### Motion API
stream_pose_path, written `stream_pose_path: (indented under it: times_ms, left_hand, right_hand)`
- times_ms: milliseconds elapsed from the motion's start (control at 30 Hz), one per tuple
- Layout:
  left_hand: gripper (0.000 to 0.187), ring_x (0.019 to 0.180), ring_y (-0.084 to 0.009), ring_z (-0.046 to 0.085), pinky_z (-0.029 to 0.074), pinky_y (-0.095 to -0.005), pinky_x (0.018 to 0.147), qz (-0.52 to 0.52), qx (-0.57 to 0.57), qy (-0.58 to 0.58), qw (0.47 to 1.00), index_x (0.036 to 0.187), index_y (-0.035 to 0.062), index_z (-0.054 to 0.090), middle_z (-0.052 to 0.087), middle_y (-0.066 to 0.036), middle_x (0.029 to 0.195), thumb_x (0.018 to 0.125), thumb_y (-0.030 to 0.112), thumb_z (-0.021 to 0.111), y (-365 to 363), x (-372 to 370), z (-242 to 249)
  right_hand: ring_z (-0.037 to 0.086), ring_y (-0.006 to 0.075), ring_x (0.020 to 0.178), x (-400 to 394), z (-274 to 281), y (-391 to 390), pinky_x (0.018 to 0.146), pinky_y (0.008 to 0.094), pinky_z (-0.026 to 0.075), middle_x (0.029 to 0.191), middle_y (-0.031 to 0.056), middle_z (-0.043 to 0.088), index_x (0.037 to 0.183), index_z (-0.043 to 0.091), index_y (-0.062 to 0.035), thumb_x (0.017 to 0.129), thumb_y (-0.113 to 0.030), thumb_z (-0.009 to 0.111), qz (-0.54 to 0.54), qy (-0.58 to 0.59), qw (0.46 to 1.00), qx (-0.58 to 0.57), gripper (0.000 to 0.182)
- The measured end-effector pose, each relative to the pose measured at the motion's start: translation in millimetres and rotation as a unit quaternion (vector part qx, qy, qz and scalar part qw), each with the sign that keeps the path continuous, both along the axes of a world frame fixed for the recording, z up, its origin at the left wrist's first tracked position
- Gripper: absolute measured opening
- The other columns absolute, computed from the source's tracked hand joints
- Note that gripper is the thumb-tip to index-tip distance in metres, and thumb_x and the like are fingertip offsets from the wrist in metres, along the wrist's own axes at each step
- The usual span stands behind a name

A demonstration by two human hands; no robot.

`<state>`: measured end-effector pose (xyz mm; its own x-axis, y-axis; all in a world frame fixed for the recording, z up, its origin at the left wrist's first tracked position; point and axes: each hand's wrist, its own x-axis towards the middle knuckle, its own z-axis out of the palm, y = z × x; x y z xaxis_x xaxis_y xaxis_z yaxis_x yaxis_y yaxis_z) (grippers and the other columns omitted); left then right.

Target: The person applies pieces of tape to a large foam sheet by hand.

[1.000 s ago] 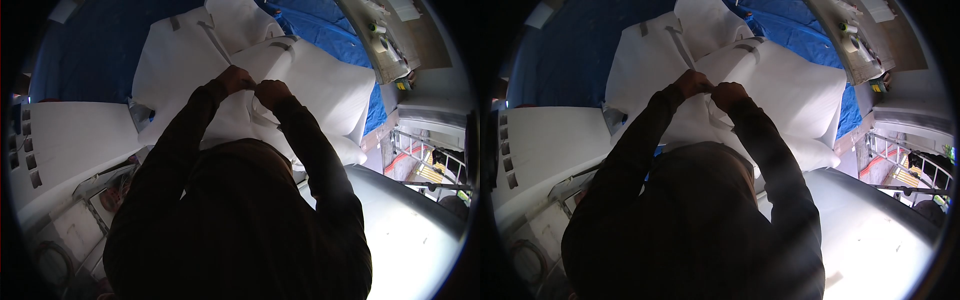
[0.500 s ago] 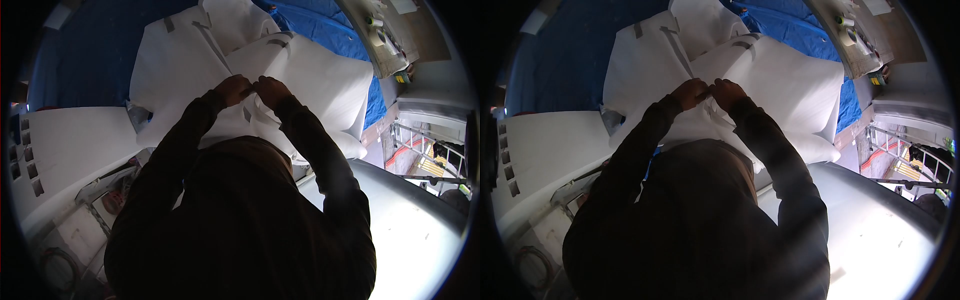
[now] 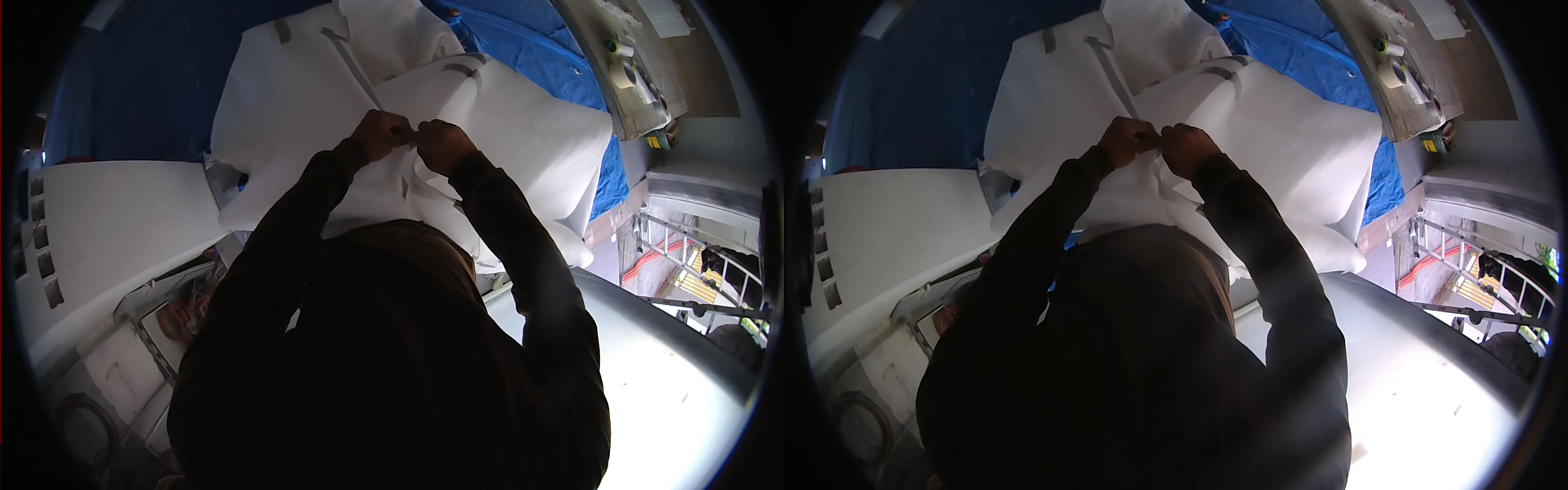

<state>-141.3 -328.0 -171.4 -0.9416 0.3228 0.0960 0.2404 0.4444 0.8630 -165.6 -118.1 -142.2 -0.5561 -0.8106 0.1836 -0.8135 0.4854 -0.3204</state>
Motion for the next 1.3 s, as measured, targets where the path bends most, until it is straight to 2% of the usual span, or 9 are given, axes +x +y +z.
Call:
stream_pose_path:
  times_ms: [100, 333, 633, 700, 833, 1000, 1167, 1267, 1300]
  left_hand:
    - [0.009, 0.069, -0.0225, 0.067, 0.053, -0.035, 0.071, 0.214, -0.037, 0.046, 0.975, 0.082, 0.003, 0.07, 0.071, -0.013, 0.077, 0.083, 0.012, 0.073, -63.8, -18.6, -73.9]
    - [0.012, 0.084, -0.0275, 0.068, 0.053, -0.0385, 0.078, 0.195, -0.085, -0.022, 0.977, 0.095, 0.0041, 0.064, 0.069, -0.011, 0.087, 0.091, 0.014, 0.069, -144.0, -11.7, -44.9]
    - [0.008, 0.096, -0.0328, 0.067, 0.053, -0.0456, 0.086, 0.128, -0.287, -0.027, 0.949, 0.092, 0.008, 0.065, 0.067, -0.011, 0.097, 0.091, 0.015, 0.069, -153.8, 4.7, -45.7]
    - [0.031, 0.115, -0.0359, 0.06, 0.048, -0.0481, 0.098, 0.015, -0.408, -0.244, 0.88, 0.113, 0.0111, 0.066, 0.063, -0.014, 0.115, 0.085, 0.024, 0.075, -153.7, -5.1, -20.9]
    - [0.08, 0.139, -0.0377, 0.039, 0.037, -0.0626, 0.105, -0.073, -0.49, -0.099, 0.863, 0.146, 0.0183, 0.043, 0.044, -0.015, 0.144, 0.076, 0.034, 0.08, -35.1, -24.9, 38.6]
    - [0.067, 0.124, -0.029, 0.055, 0.047, -0.05, 0.095, 0.022, -0.398, 0.171, 0.901, 0.139, 0.0158, 0.053, 0.053, -0.009, 0.137, 0.08, 0.034, 0.079, 146.4, -51.2, -2.1]
    - [0.02, 0.089, -0.0343, 0.067, 0.054, -0.0465, 0.081, -0.053, -0.236, 0.133, 0.961, 0.088, 0.0077, 0.071, 0.067, -0.012, 0.092, 0.091, 0.027, 0.068, 144.8, -97.4, -35.1]
    - [0.02, 0.086, -0.0341, 0.067, 0.054, -0.0462, 0.078, -0.117, -0.211, 0.165, 0.956, 0.082, 0.0067, 0.067, 0.066, -0.012, 0.088, 0.09, 0.025, 0.068, 142.7, -92.1, -23.6]
    - [0.02, 0.086, -0.0341, 0.067, 0.054, -0.0462, 0.078, -0.127, -0.214, 0.164, 0.955, 0.082, 0.0067, 0.067, 0.066, -0.012, 0.088, 0.09, 0.025, 0.068, 142.8, -85.6, -19.8]
  right_hand:
    - [0.064, 0.0262, 0.082, 26.0, 29.9, 10.2, 0.074, 0.0385, 0.057, 0.087, 0.0059, 0.062, 0.088, 0.066, -0.0105, 0.082, -0.011, 0.066, 0.142, 0.071, 0.987, 0.0, 0.006]
    - [0.069, 0.0265, 0.079, 17.5, 31.9, 126.9, 0.068, 0.0361, 0.058, 0.092, 0.0093, 0.066, 0.098, 0.066, -0.0043, 0.092, -0.006, 0.066, -0.222, -0.182, 0.95, -0.12, 0.006]
    - [0.071, 0.0194, 0.084, 69.4, 81.1, 247.5, 0.075, 0.0325, 0.055, 0.093, 0.0088, 0.074, 0.103, 0.071, -0.0037, 0.091, -0.004, 0.071, -0.482, -0.083, 0.858, -0.158, 0.011]
    - [0.071, 0.021, 0.083, 78.0, 111.9, 227.0, 0.074, 0.0334, 0.056, 0.093, 0.0095, 0.073, 0.102, 0.07, -0.0038, 0.092, -0.002, 0.07, -0.434, -0.086, 0.887, -0.134, 0.011]
    - [0.069, 0.0301, 0.084, 101.0, 162.3, 177.7, 0.074, 0.0374, 0.056, 0.092, 0.0136, 0.069, 0.095, 0.067, -0.0031, 0.088, 0.001, 0.07, -0.31, -0.072, 0.946, -0.055, 0.009]
    - [0.067, 0.0314, 0.085, 131.8, 204.1, 171.4, 0.073, 0.0394, 0.056, 0.091, 0.0134, 0.068, 0.093, 0.065, -0.0012, 0.081, 0.006, 0.071, -0.273, -0.031, 0.961, -0.033, 0.015]
    - [0.069, 0.0311, 0.086, 181.9, 223.9, 200.2, 0.073, 0.0371, 0.057, 0.09, 0.0138, 0.069, 0.093, 0.067, 0.002, 0.08, 0.009, 0.071, -0.34, -0.026, 0.94, -0.016, 0.016]
    - [0.07, 0.0281, 0.089, 203.4, 212.0, 231.7, 0.08, 0.0349, 0.059, 0.094, 0.0127, 0.07, 0.098, 0.068, 0.0026, 0.082, 0.009, 0.071, -0.461, -0.124, 0.877, -0.043, 0.017]
    - [0.07, 0.0258, 0.094, 207.1, 213.9, 244.9, 0.086, 0.0346, 0.058, 0.099, 0.012, 0.07, 0.102, 0.067, 0.0022, 0.082, 0.01, 0.071, -0.459, -0.324, 0.825, -0.06, 0.022]
